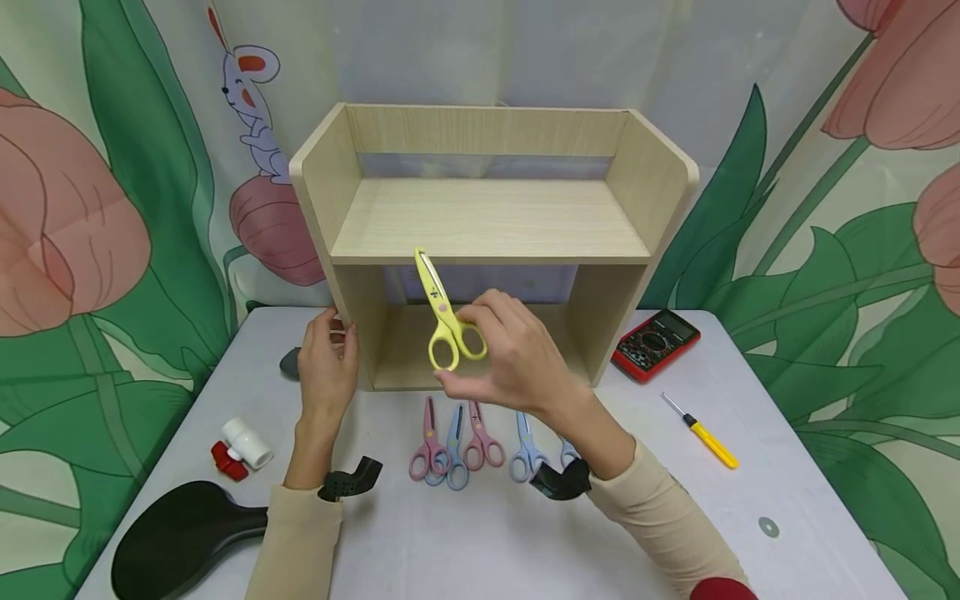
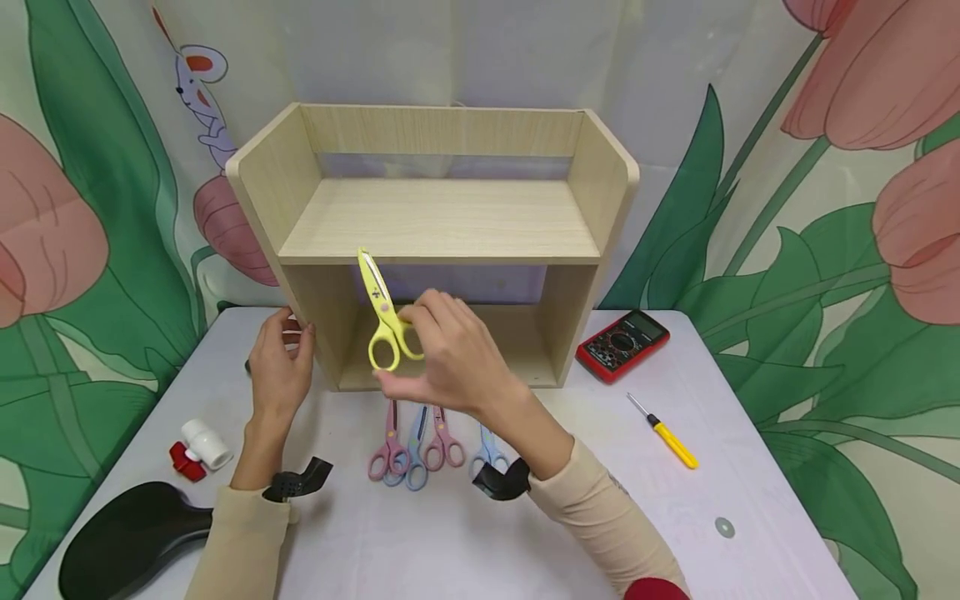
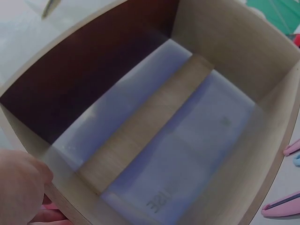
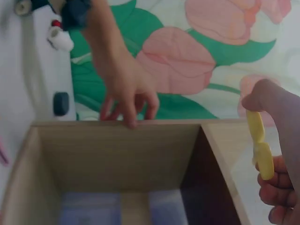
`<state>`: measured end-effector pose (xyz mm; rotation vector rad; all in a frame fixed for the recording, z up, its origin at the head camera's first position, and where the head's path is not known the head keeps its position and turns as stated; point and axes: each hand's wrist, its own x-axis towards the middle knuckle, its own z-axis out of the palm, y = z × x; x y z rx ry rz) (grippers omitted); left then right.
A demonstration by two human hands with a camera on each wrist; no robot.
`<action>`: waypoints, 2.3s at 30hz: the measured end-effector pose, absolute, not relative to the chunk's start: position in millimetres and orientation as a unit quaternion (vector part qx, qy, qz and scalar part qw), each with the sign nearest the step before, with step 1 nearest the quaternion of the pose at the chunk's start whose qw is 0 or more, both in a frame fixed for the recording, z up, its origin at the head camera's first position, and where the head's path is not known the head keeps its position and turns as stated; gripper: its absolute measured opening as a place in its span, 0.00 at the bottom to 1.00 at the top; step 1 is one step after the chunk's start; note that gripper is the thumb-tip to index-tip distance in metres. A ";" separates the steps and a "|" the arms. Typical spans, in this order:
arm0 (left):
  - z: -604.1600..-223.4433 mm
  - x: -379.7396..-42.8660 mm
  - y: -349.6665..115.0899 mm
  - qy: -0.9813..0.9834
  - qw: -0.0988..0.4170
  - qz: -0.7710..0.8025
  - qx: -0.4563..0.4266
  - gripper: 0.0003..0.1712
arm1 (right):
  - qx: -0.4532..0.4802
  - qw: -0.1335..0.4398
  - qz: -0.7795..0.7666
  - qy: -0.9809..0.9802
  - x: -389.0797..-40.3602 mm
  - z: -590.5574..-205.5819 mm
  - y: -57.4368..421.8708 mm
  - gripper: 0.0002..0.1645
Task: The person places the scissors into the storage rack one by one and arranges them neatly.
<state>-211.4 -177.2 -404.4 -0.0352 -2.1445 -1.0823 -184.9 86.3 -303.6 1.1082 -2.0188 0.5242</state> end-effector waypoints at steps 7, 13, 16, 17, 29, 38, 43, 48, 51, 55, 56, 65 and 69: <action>-404.1 -211.1 -176.8 -0.832 0.360 -0.422 -0.016 0.21 | 0.393 0.415 0.184 -0.800 -210.4 -265.6 59.7 0.33; -403.2 -211.4 -176.6 -0.833 0.363 -0.418 -0.016 0.21 | 0.330 0.331 0.174 -0.867 -237.8 -245.2 35.8 0.32; -404.1 -212.0 -177.3 -0.833 0.360 -0.419 -0.014 0.21 | 0.299 0.270 0.174 -0.899 -250.6 -241.3 22.7 0.31; -404.5 -212.3 -177.6 -0.834 0.359 -0.419 -0.013 0.21 | 0.291 0.254 0.178 -0.905 -254.3 -240.5 18.5 0.30; -402.9 -210.0 -179.0 -0.843 0.350 -0.408 -0.018 0.21 | 0.262 0.195 0.195 -0.925 -269.2 -238.6 -16.0 0.34; -403.2 -208.8 -181.0 -0.842 0.342 -0.416 -0.019 0.21 | 0.264 0.168 0.176 -0.933 -270.4 -239.8 -20.8 0.37; -403.6 -209.6 -182.7 -0.847 0.328 -0.418 -0.019 0.21 | 0.281 0.190 0.233 -0.911 -267.8 -242.9 -14.7 0.35; -404.0 -210.2 -183.9 -0.852 0.312 -0.419 -0.024 0.22 | 0.346 0.256 0.283 -0.857 -256.2 -254.4 0.4 0.30; -404.1 -210.2 -184.1 -0.855 0.309 -0.416 -0.023 0.22 | 0.387 0.292 0.298 -0.822 -244.4 -263.8 9.3 0.27; -404.4 -210.1 -184.7 -0.857 0.307 -0.414 -0.021 0.23 | 0.415 0.307 0.298 -0.803 -228.8 -278.9 19.3 0.27; -404.4 -210.0 -184.8 -0.857 0.307 -0.413 -0.021 0.23 | 0.417 0.304 0.296 -0.804 -225.3 -283.2 21.5 0.28; -403.8 -210.9 -186.2 -0.851 0.318 -0.416 -0.030 0.22 | 0.384 0.209 0.278 -0.855 -197.8 -344.6 36.7 0.38; -403.1 -211.8 -185.8 -0.851 0.319 -0.415 -0.033 0.22 | 0.351 0.146 0.275 -0.883 -188.6 -377.1 42.6 0.41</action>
